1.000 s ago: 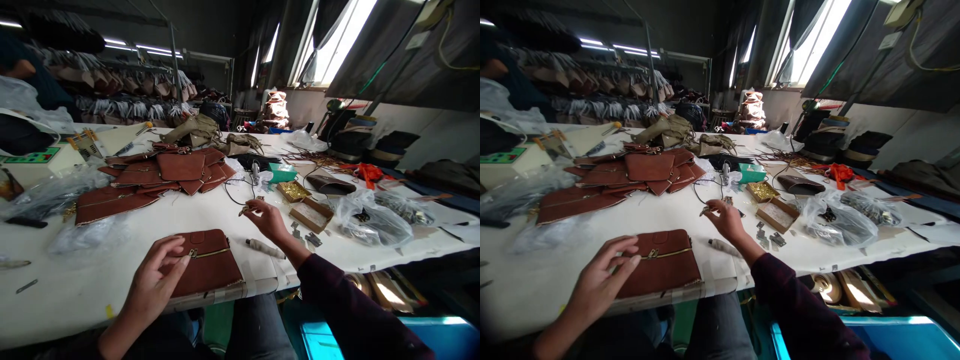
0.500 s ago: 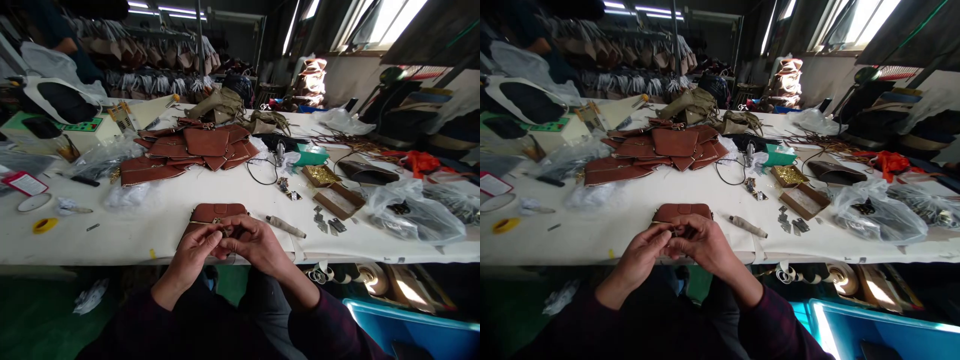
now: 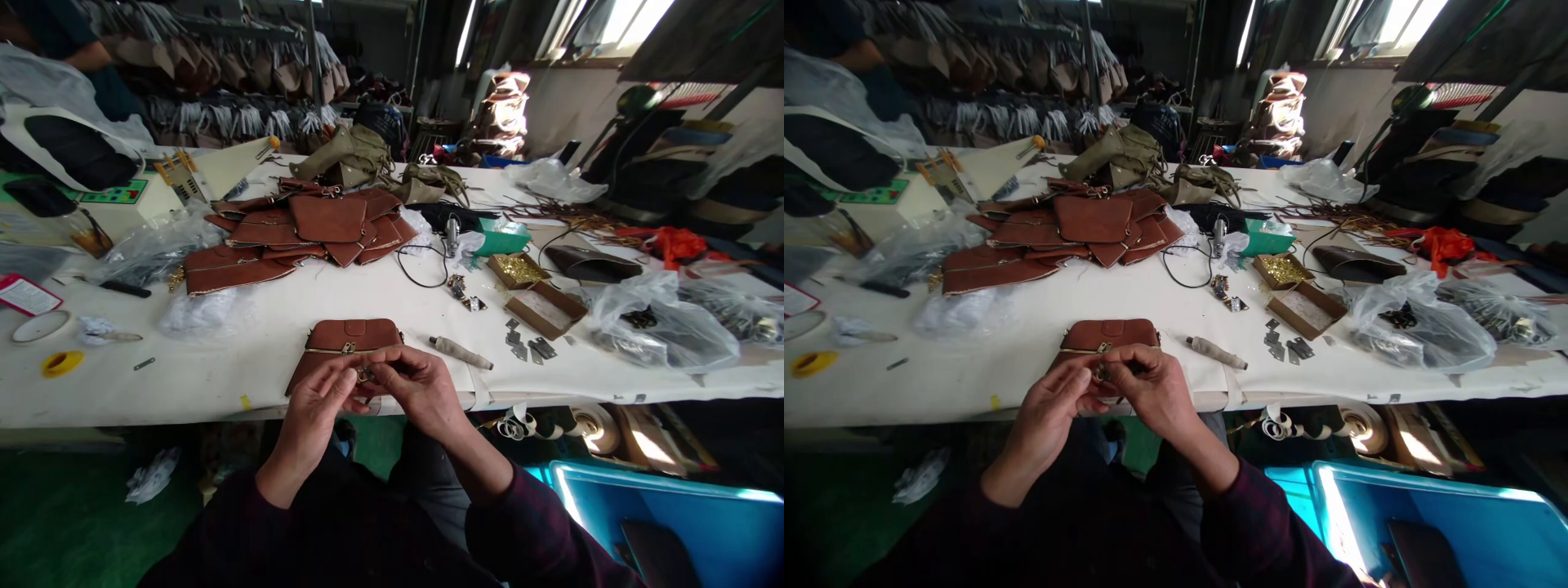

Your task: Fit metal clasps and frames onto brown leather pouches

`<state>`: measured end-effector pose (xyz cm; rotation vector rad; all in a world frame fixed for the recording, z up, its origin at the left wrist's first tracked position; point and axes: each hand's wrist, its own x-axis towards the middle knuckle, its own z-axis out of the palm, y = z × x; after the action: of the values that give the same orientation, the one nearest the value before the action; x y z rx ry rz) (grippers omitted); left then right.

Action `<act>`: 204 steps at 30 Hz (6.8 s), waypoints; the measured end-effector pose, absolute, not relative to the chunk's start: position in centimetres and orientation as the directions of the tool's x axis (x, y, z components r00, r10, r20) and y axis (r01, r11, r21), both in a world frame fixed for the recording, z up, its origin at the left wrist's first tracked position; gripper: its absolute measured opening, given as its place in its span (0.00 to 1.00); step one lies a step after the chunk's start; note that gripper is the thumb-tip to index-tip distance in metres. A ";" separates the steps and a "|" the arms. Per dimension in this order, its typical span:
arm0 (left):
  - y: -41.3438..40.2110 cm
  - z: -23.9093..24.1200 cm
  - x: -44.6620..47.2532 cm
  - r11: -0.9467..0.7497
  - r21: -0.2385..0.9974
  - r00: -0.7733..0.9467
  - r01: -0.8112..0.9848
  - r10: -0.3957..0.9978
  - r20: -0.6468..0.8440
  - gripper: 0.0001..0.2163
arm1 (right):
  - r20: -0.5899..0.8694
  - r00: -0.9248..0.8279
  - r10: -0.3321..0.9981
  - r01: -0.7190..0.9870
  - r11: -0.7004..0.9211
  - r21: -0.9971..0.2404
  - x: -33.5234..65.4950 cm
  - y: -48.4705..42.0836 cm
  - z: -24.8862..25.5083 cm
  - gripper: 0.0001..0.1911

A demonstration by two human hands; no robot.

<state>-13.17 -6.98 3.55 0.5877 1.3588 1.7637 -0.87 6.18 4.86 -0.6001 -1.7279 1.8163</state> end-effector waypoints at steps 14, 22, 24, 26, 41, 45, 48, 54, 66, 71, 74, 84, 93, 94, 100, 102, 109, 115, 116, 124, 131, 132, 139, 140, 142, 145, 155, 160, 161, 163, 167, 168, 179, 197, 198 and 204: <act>-7.9 3.6 -13.6 -0.068 0.953 -0.502 -0.294 0.860 -0.093 0.17 | 0.164 -0.816 0.554 -0.077 0.177 -0.981 0.0 6.3 6.8 0.08; -7.9 3.7 -13.2 -0.061 0.845 -0.332 -0.531 0.933 -0.141 0.18 | 0.304 -0.813 0.496 -0.148 0.329 -0.933 -0.3 7.2 6.5 0.09; -7.9 3.7 -13.3 -0.055 0.826 -0.316 -0.562 0.937 -0.152 0.17 | 0.329 -0.804 0.496 -0.152 0.364 -0.919 -0.5 6.9 6.3 0.09; -7.9 3.6 -13.3 -0.048 0.806 -0.300 -0.590 0.940 -0.163 0.17 | 0.336 -0.802 0.494 -0.139 0.392 -0.909 -0.5 6.7 6.2 0.10; -7.7 2.8 -13.7 -0.052 0.768 -0.384 -0.638 0.886 -0.259 0.18 | 0.403 -0.587 0.703 -0.075 0.448 -0.891 0.5 4.5 4.4 0.04; -7.5 2.6 -13.4 -0.122 0.785 -0.507 -0.608 0.821 -0.265 0.15 | 0.528 -0.586 0.615 -0.072 0.609 -0.790 1.1 3.0 3.1 0.07; -7.4 2.4 -12.9 -0.127 0.788 -0.527 -0.602 0.804 -0.273 0.16 | 0.559 -0.618 0.552 -0.050 0.682 -0.730 0.7 2.9 2.0 0.08; -7.3 2.7 -12.4 -0.072 0.810 -0.500 -0.581 0.818 -0.286 0.17 | 0.540 -0.579 0.611 -0.102 0.603 -0.791 -0.3 3.5 1.9 0.05; -7.6 3.4 -14.3 0.051 0.989 -0.588 -0.139 0.799 -0.124 0.24 | 0.113 -0.711 0.694 -0.135 0.023 -0.991 -1.4 3.0 2.7 0.08; -7.7 4.2 -15.0 0.032 0.997 -0.604 -0.076 0.794 -0.072 0.23 | -0.065 -0.822 0.565 -0.171 -0.354 -0.919 -1.1 2.8 3.5 0.13; -7.6 4.3 -14.8 -0.005 0.994 -0.589 -0.106 0.806 -0.059 0.22 | -0.064 -0.833 0.550 -0.206 -0.416 -0.886 -1.0 2.5 3.3 0.12; -7.5 4.5 -14.2 -0.033 0.988 -0.562 -0.153 0.825 -0.059 0.20 | -0.107 -0.835 0.539 -0.234 -0.526 -0.818 -0.6 2.4 3.3 0.10; -6.8 5.0 -13.4 -0.071 0.943 -0.550 -0.324 0.826 -0.127 0.17 | -0.148 -0.827 0.543 -0.236 -0.573 -0.785 -0.3 2.4 3.5 0.12; -6.7 5.1 -13.3 -0.080 0.937 -0.558 -0.340 0.819 -0.133 0.18 | -0.159 -0.831 0.533 -0.228 -0.587 -0.777 -0.2 2.5 3.5 0.13; -6.6 5.9 -13.3 -0.074 0.944 -0.614 -0.320 0.776 -0.147 0.20 | -0.254 -0.882 0.397 -0.169 -0.769 -0.616 0.1 3.2 2.8 0.16; -6.8 5.8 -13.5 -0.067 0.961 -0.632 -0.269 0.766 -0.123 0.19 | -0.283 -0.888 0.364 -0.165 -0.824 -0.542 0.2 3.2 2.7 0.17; -7.0 5.1 -13.6 0.029 0.996 -0.627 -0.084 0.775 -0.076 0.18 | -0.283 -0.891 0.356 -0.220 -0.882 -0.417 0.3 3.2 2.7 0.15; -6.6 5.6 -13.2 -0.014 0.997 -0.661 -0.082 0.749 -0.044 0.17 | -0.269 -0.894 0.359 -0.199 -0.855 -0.480 0.3 3.3 2.2 0.16; -6.5 5.6 -13.2 -0.024 0.996 -0.672 -0.084 0.740 -0.038 0.16 | -0.271 -0.884 0.380 -0.188 -0.822 -0.538 0.3 3.2 2.1 0.17; -6.3 4.5 -13.6 -0.023 0.998 -0.668 -0.058 0.744 -0.021 0.14 | 0.126 -0.616 0.778 -0.120 0.065 -0.991 0.2 3.5 2.8 0.09; -6.0 3.6 -14.8 0.031 0.999 -0.561 -0.019 0.827 -0.036 0.15 | 0.124 -0.599 0.791 -0.079 0.096 -0.992 -0.9 4.7 1.8 0.12; -5.7 3.3 -15.7 0.056 0.997 -0.547 0.060 0.837 -0.014 0.15 | 0.101 -0.603 0.791 -0.076 0.068 -0.995 -1.0 5.0 1.4 0.12; 0.4 -0.5 -26.0 0.252 0.358 -0.322 0.899 0.935 0.150 0.27 | 0.058 -0.621 0.781 0.012 0.084 -0.996 -2.9 8.1 -2.3 0.13; 1.4 -1.0 -27.0 0.251 0.299 -0.292 0.921 0.951 0.101 0.27 | 0.053 -0.620 0.783 0.032 0.094 -0.995 -3.1 8.4 -2.7 0.13; 2.7 -1.5 -28.1 0.240 0.259 -0.261 0.936 0.964 0.051 0.26 | 0.038 -0.616 0.787 0.053 0.089 -0.995 -3.4 8.8 -3.2 0.13; 3.2 -1.4 -28.3 0.222 0.238 -0.239 0.946 0.970 0.046 0.25 | 0.027 -0.608 0.793 0.040 0.064 -0.997 -3.4 8.9 -3.4 0.14; 0.7 1.1 -25.6 0.223 -0.003 -0.219 0.975 0.957 0.191 0.26 | 0.029 -0.604 0.796 0.081 0.098 -0.992 -3.8 8.4 -3.5 0.14; -0.2 1.8 -24.4 0.195 -0.017 -0.185 0.981 0.952 0.244 0.27 | 0.048 -0.612 0.789 0.080 0.122 -0.989 -3.8 8.2 -3.4 0.15; -0.2 1.9 -24.4 0.198 0.002 -0.193 0.980 0.951 0.244 0.27 | 0.052 -0.612 0.789 0.080 0.128 -0.989 -3.7 8.2 -3.4 0.15; -0.2 2.0 -24.7 0.232 0.088 -0.245 0.969 0.948 0.204 0.26 | 0.061 -0.617 0.785 0.082 0.141 -0.987 -3.6 8.2 -3.6 0.15; 0.1 2.5 -25.8 0.278 0.279 -0.298 0.919 0.954 0.031 0.12 | 0.082 -0.627 0.775 0.064 0.157 -0.986 -3.3 8.2 -3.6 0.15; 0.0 2.7 -26.1 0.268 0.309 -0.283 0.912 0.959 0.001 0.09 | 0.087 -0.629 0.773 0.057 0.158 -0.986 -3.4 8.2 -3.4 0.15; -2.1 4.9 -25.7 0.230 0.836 -0.126 0.498 0.973 -0.192 0.21 | 0.345 -0.594 0.727 -0.060 0.388 -0.920 -4.8 7.4 -1.8 0.09; -3.9 10.1 -20.3 0.173 0.789 -0.140 0.590 0.984 -0.112 0.21 | 0.544 -0.506 0.669 -0.027 0.619 -0.785 -2.1 5.3 1.8 0.06; -4.1 10.3 -20.0 0.172 0.783 -0.141 0.597 0.984 -0.108 0.21 | 0.545 -0.507 0.668 -0.024 0.621 -0.784 -2.0 5.1 2.0 0.06; -4.6 10.9 -18.7 0.143 0.783 -0.131 0.605 0.988 -0.079 0.20 | 0.588 -0.529 0.612 -0.071 0.658 -0.750 -1.1 4.8 2.7 0.05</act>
<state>-18.71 -4.60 10.89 1.5276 1.8123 0.8033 -1.11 4.77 2.72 -0.4230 -1.9484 0.9286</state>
